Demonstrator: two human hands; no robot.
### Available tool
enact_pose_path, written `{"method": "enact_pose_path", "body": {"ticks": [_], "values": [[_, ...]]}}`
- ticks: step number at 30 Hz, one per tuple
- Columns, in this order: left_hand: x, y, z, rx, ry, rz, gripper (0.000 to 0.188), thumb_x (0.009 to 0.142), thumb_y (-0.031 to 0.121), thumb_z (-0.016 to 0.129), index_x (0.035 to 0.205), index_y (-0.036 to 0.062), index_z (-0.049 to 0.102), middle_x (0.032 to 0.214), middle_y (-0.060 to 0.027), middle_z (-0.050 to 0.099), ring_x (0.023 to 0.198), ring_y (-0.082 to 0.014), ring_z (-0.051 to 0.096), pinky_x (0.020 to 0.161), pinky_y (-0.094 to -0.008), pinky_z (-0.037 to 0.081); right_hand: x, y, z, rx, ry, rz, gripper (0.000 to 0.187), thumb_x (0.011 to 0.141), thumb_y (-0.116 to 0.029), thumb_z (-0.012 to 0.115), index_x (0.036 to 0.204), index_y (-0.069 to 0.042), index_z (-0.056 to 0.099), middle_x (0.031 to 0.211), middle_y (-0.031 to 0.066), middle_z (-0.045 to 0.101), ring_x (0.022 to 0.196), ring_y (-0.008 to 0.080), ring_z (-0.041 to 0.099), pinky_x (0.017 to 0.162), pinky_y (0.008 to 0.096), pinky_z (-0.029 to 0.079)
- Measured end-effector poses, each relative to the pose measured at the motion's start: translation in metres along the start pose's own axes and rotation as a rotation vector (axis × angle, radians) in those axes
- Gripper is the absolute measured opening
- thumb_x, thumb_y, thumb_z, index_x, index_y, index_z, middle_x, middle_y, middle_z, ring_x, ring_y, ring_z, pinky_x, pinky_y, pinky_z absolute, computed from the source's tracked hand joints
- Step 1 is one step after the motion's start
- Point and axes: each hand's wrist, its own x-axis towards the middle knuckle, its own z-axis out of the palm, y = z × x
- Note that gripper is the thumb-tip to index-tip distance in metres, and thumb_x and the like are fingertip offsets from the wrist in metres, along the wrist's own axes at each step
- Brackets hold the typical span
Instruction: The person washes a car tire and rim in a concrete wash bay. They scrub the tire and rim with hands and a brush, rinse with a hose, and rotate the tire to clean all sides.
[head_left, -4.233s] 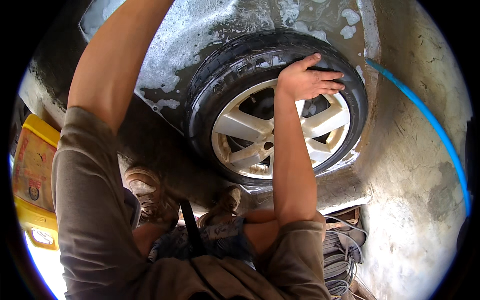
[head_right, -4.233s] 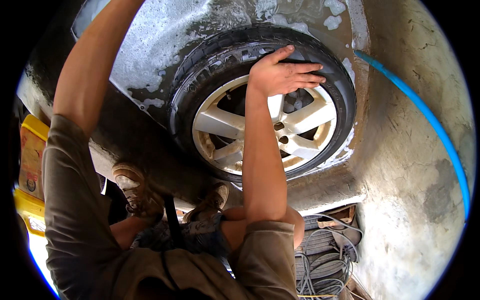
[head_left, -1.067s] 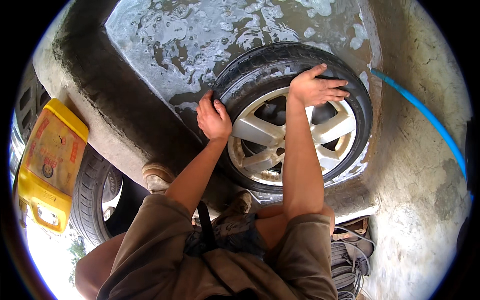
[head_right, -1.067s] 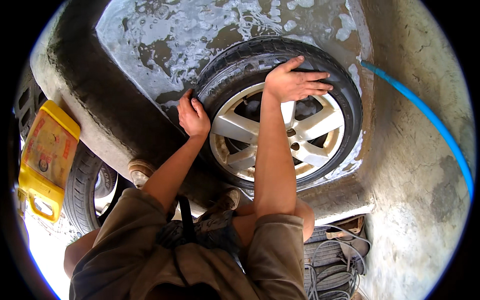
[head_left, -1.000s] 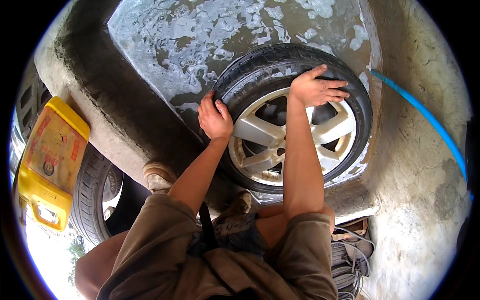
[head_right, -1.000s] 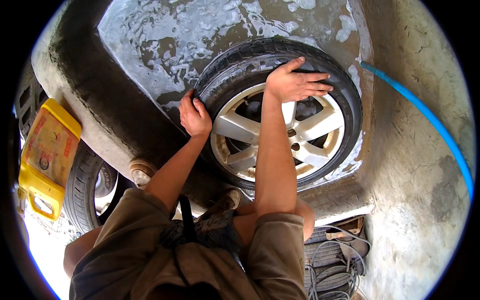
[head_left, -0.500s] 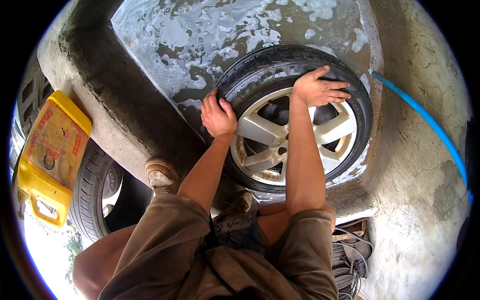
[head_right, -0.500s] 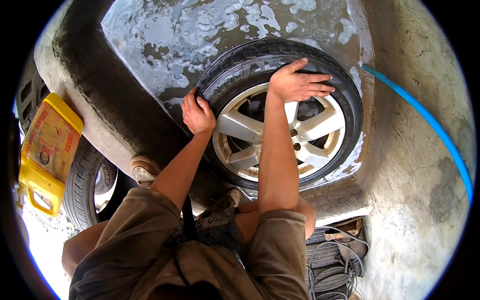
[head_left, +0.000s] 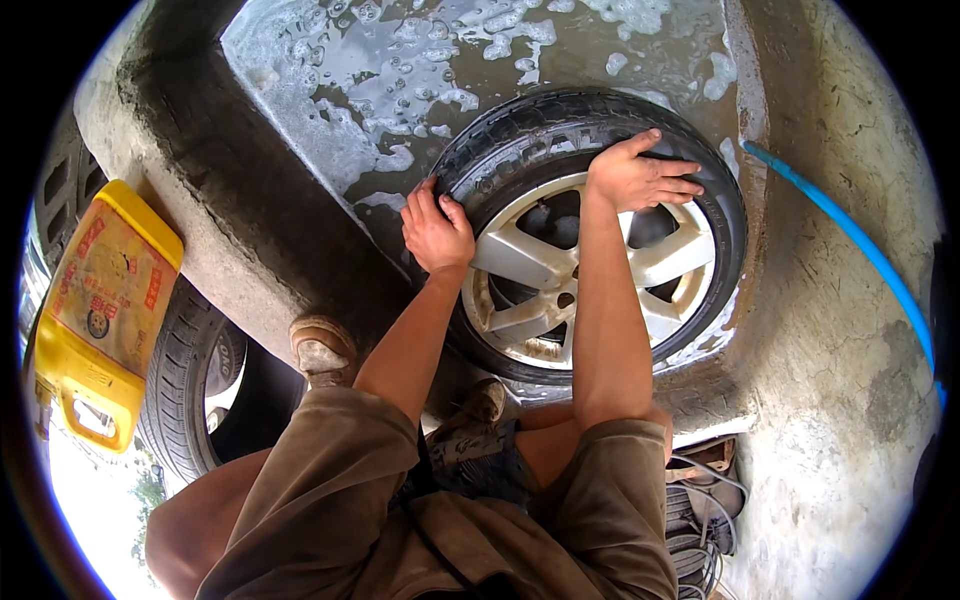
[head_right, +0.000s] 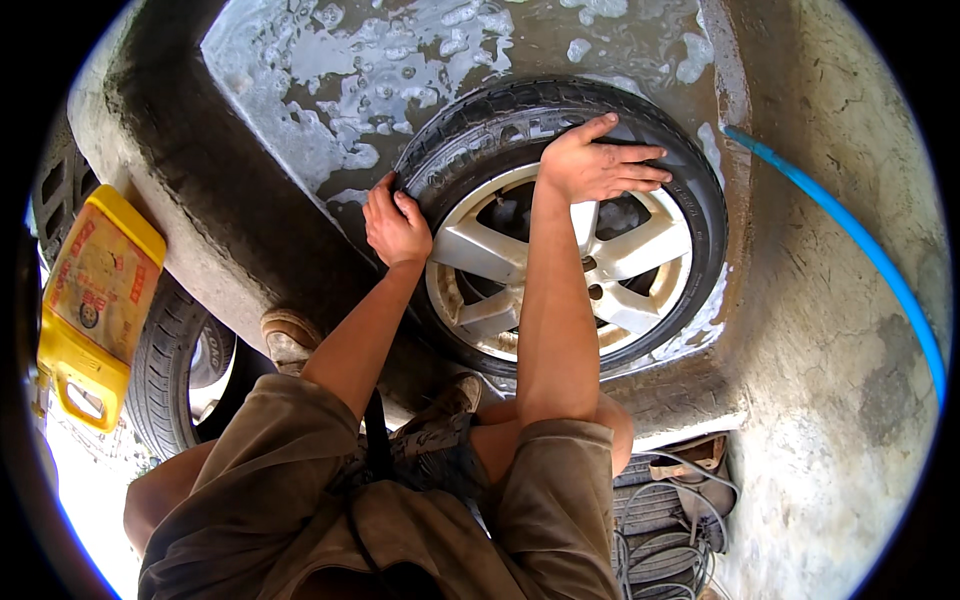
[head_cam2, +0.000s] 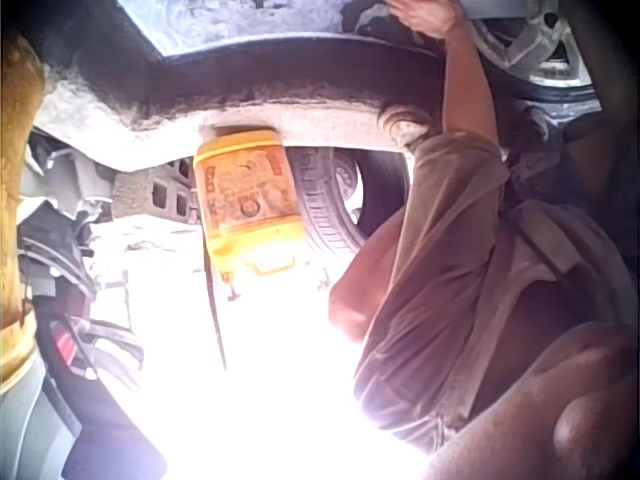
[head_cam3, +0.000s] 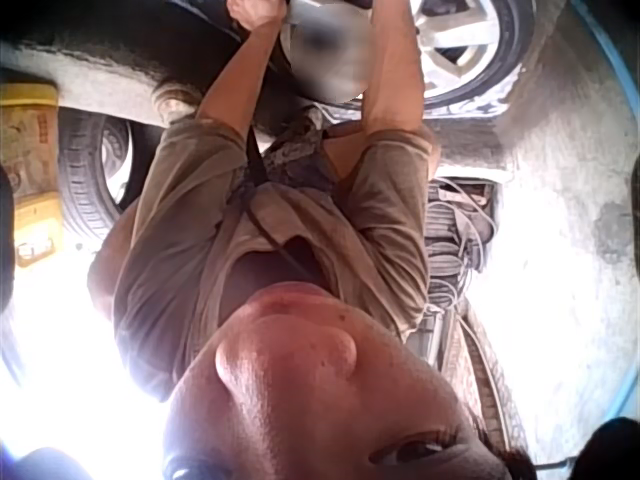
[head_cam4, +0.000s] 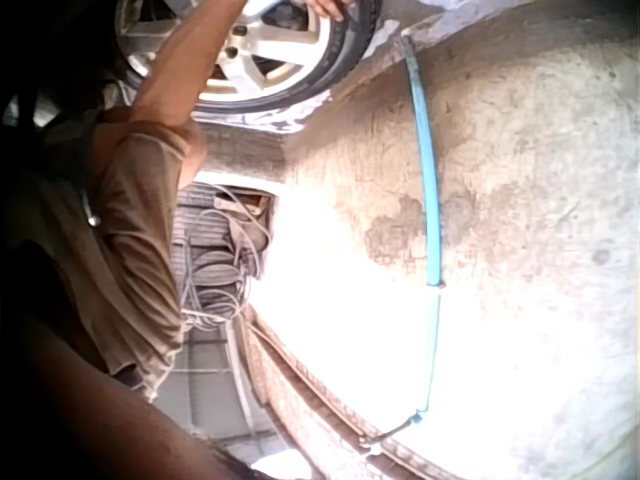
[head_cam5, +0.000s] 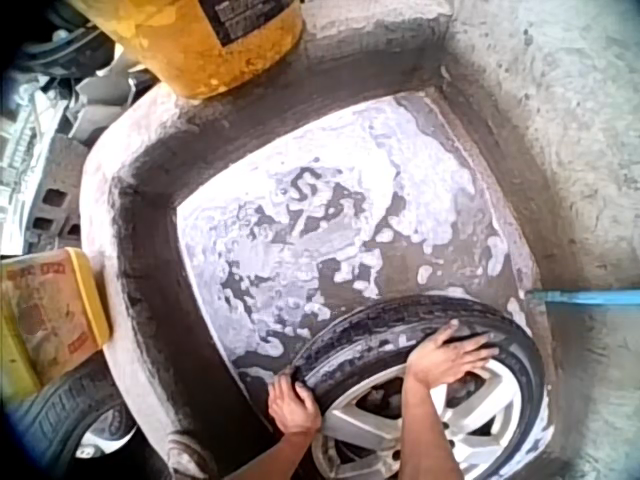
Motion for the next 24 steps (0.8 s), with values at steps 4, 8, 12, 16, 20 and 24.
{"method": "enact_pose_path", "body": {"ticks": [4,8,12,16,20,24], "values": [[0.0007,0.0003,-0.0002,0.001,-0.003,0.004,0.034,0.087,0.022,0.046,0.118,0.0098,0.054,0.115,-0.0082,0.057,0.103,-0.0334,0.052,0.087,-0.0448,0.043,0.0007,0.0010,0.0023,-0.002,0.028,-0.010,0.086,0.093,-0.060,0.032,0.146,0.006,0.014,0.146,0.0415,0.006,0.136,0.0547,0.014,0.103,0.0599,0.031],[-0.0005,-0.0012,0.0010,0.000,0.006,0.010,0.034,0.087,0.022,0.046,0.118,0.0098,0.054,0.115,-0.0084,0.057,0.103,-0.0335,0.053,0.086,-0.0451,0.043,0.0009,0.0030,0.0038,-0.007,0.026,-0.010,0.086,0.093,-0.060,0.032,0.146,0.005,0.014,0.146,0.0409,0.005,0.137,0.0541,0.013,0.103,0.0599,0.030],[0.0000,-0.0023,0.0017,-0.004,0.002,0.010,0.034,0.087,0.022,0.046,0.118,0.0099,0.054,0.115,-0.0085,0.057,0.104,-0.0335,0.053,0.087,-0.0452,0.043,0.0003,0.0020,0.0020,0.008,0.012,-0.003,0.086,0.093,-0.059,0.033,0.147,0.005,0.014,0.147,0.0401,0.004,0.137,0.0533,0.011,0.104,0.0595,0.030],[0.0001,-0.0008,0.0007,-0.009,0.004,0.009,0.034,0.087,0.022,0.046,0.118,0.0099,0.054,0.116,-0.0085,0.057,0.104,-0.0334,0.053,0.087,-0.0452,0.043,0.0002,0.0003,0.0014,0.010,0.010,0.006,0.086,0.093,-0.059,0.033,0.147,0.005,0.014,0.147,0.0398,0.004,0.138,0.0529,0.011,0.103,0.0594,0.031],[-0.0001,-0.0011,0.0010,-0.005,0.000,0.004,0.034,0.087,0.022,0.046,0.118,0.0099,0.054,0.115,-0.0084,0.057,0.105,-0.0332,0.053,0.087,-0.0451,0.043,0.0005,0.0013,0.0029,0.011,0.032,-0.002,0.085,0.093,-0.059,0.033,0.146,0.005,0.015,0.147,0.0398,0.004,0.137,0.0532,0.012,0.103,0.0592,0.031],[-0.0009,-0.0014,0.0006,0.003,-0.012,-0.008,0.034,0.087,0.022,0.046,0.119,0.0099,0.054,0.115,-0.0084,0.057,0.105,-0.0329,0.053,0.087,-0.0450,0.043,-0.0001,0.0012,0.0029,0.009,0.027,0.004,0.085,0.093,-0.059,0.034,0.146,0.005,0.016,0.147,0.0402,0.005,0.137,0.0534,0.013,0.102,0.0595,0.032]]}}
